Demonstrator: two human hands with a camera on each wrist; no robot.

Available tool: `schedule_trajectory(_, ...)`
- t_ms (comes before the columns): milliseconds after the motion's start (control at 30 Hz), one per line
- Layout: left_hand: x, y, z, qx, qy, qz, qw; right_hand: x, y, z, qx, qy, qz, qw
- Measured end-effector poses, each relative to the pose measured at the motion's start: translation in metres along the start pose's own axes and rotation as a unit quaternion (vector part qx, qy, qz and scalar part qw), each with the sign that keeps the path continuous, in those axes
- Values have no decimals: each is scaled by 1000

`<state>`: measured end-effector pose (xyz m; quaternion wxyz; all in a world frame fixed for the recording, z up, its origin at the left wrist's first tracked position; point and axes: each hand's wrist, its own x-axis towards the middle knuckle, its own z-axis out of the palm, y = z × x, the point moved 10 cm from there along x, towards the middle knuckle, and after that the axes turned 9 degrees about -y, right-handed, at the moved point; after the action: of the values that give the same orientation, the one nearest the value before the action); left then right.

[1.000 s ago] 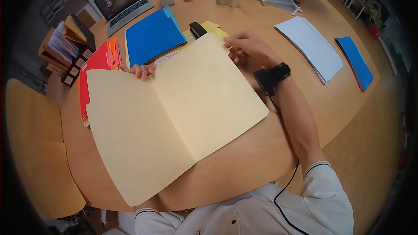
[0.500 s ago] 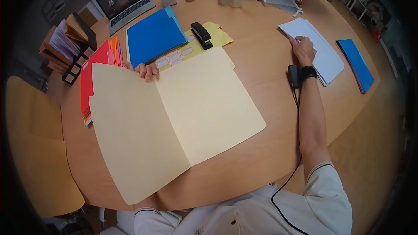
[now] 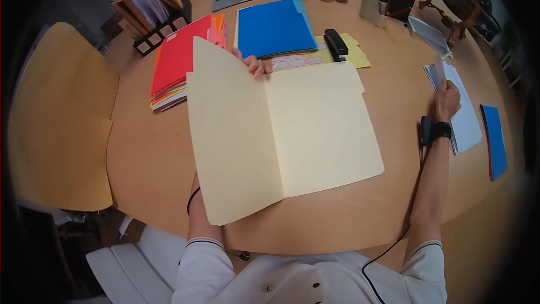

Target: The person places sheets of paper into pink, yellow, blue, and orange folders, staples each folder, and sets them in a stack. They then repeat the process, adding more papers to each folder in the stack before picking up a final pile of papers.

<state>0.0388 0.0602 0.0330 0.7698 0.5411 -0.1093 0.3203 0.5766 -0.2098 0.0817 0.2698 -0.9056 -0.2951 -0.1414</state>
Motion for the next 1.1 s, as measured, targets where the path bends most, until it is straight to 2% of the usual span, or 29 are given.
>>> schedule_trajectory(67,-1,0,6,3,-10,1,1000,7,-17,-11,40,35,-29,998)
schedule_trajectory(133,2,12,22,1,-17,54,998,-5,-64,-39,60,50,-53,996)
schedule_trajectory(167,1,6,19,7,-11,56,998,-10,-85,-54,76,66,-72,992)
schedule_trajectory(200,-2,2,5,3,49,74,996,-7,-94,-58,82,61,-77,992)
schedule_trajectory(233,-9,0,-10,0,109,94,990,-1,-117,-49,147,-18,-147,978)
schedule_trajectory(267,-10,4,-4,7,116,97,988,-1,-141,-42,210,-96,-215,949)
schedule_trajectory(300,-9,12,7,20,131,116,984,-10,-156,-51,213,-100,-219,947)
schedule_trajectory(333,-8,15,12,31,144,135,980,-36,-187,-46,433,-256,-217,837)
schedule_trajectory(367,-7,14,11,33,146,138,979,-67,-221,-48,615,-391,-196,656)
schedule_trajectory(400,-7,11,9,-8,149,142,979,-82,-235,-60,616,-394,-198,653)
schedule_trajectory(433,-8,8,6,-50,151,146,976,-100,-250,-68,636,-428,-195,612)
schedule_trajectory(500,-10,4,-2,-32,181,124,975,-121,-270,-68,667,-472,-190,544)
schedule_trajectory(533,-13,0,-8,-15,207,98,973,-128,-274,-67,665,-458,-183,561)
schedule_trajectory(633,-9,11,16,-37,210,86,973,-138,-265,-19,625,-473,-143,604)
schedule_trajectory(667,-7,7,17,-38,210,86,973,-142,-260,-1,607,-501,-147,599)
schedule_trajectory(733,-5,13,19,-55,199,199,958,-150,-255,18,542,-500,-140,661)
schedule_trajectory(767,-9,15,11,-60,198,200,958,-156,-254,23,503,-506,-143,686)
schedule_trajectory(833,-14,-4,-5,-61,175,14,982,-160,-245,42,440,-504,-140,730)
schedule_trajectory(867,-11,-7,-3,-63,174,14,983,-166,-243,50,440,-503,-138,731)
schedule_trajectory(933,-15,-4,-6,-80,257,62,961,-180,-228,69,492,-517,-12,700)
schedule_trajectory(1000,-16,-3,-4,-45,286,60,955,-179,-232,67,506,-518,-27,689)
schedule_trajectory(1067,-20,-3,-12,-11,312,57,948,-183,-238,64,452,-558,-73,692)
schedule_trajectory(1100,-18,-3,-16,-6,248,49,967,-185,-238,61,452,-556,-71,694)
